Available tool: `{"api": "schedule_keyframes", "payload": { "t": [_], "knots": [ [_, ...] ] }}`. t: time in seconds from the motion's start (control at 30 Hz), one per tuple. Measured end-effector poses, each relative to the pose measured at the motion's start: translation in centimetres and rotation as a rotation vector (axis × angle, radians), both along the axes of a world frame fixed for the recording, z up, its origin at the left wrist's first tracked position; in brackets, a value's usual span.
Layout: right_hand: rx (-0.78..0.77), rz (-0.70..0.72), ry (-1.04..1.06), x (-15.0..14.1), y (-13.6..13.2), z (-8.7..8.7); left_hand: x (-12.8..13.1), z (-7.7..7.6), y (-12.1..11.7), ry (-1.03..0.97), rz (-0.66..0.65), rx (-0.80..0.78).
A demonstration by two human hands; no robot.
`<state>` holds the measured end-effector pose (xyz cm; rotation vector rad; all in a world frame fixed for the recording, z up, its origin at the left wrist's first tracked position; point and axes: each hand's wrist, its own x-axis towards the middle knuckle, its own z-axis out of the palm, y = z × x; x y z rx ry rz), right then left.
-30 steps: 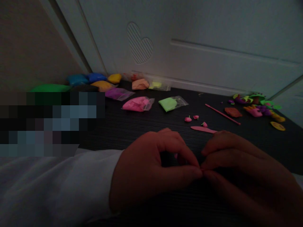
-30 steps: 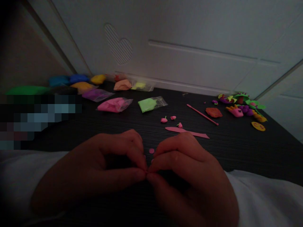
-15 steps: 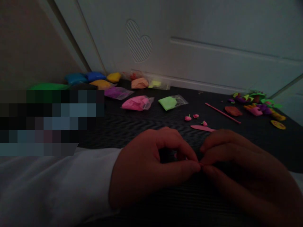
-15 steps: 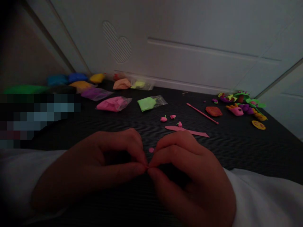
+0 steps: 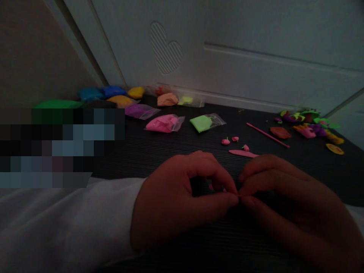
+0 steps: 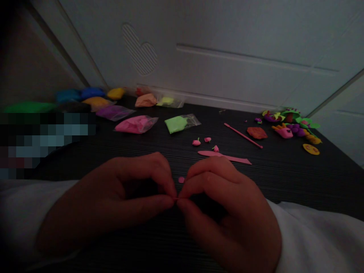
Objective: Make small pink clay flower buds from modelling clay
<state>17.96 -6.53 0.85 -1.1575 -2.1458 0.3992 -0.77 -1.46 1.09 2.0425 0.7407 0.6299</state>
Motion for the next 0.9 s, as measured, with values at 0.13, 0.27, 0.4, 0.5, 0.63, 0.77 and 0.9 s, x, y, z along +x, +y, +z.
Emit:
{"api": "schedule_keyframes", "payload": {
  "t": [0.13,0.27,0.4,0.5,0.63,0.77,0.9],
  "knots": [
    [-0.004,-0.020,0.002,0.1,0.3,0.0,-0.1,0.0,0.0,0.001,0.011,0.007],
    [-0.076,-0.058,-0.013,0.9,1.1,0.0,-0.1,-0.1,-0.1,0.023,0.025,0.174],
    [-0.170,-0.084,-0.033,1.8,2.2,-0.3,0.0,-0.5,-0.3,0.156,-0.030,0.408],
    [-0.209,-0.048,-0.084,2.0,2.6,-0.4,0.1,-0.6,-0.4,0.248,-0.071,0.499],
    [-0.179,-0.024,-0.159,1.8,2.3,-0.6,0.2,-0.6,-0.6,0.311,-0.086,0.552],
    [-0.169,-0.029,-0.207,1.6,2.2,-0.6,0.3,-0.6,-0.7,0.344,-0.099,0.571],
    [-0.187,-0.032,-0.234,1.5,2.3,-0.6,0.4,-0.7,-0.6,0.373,-0.114,0.558]
  ]
}}
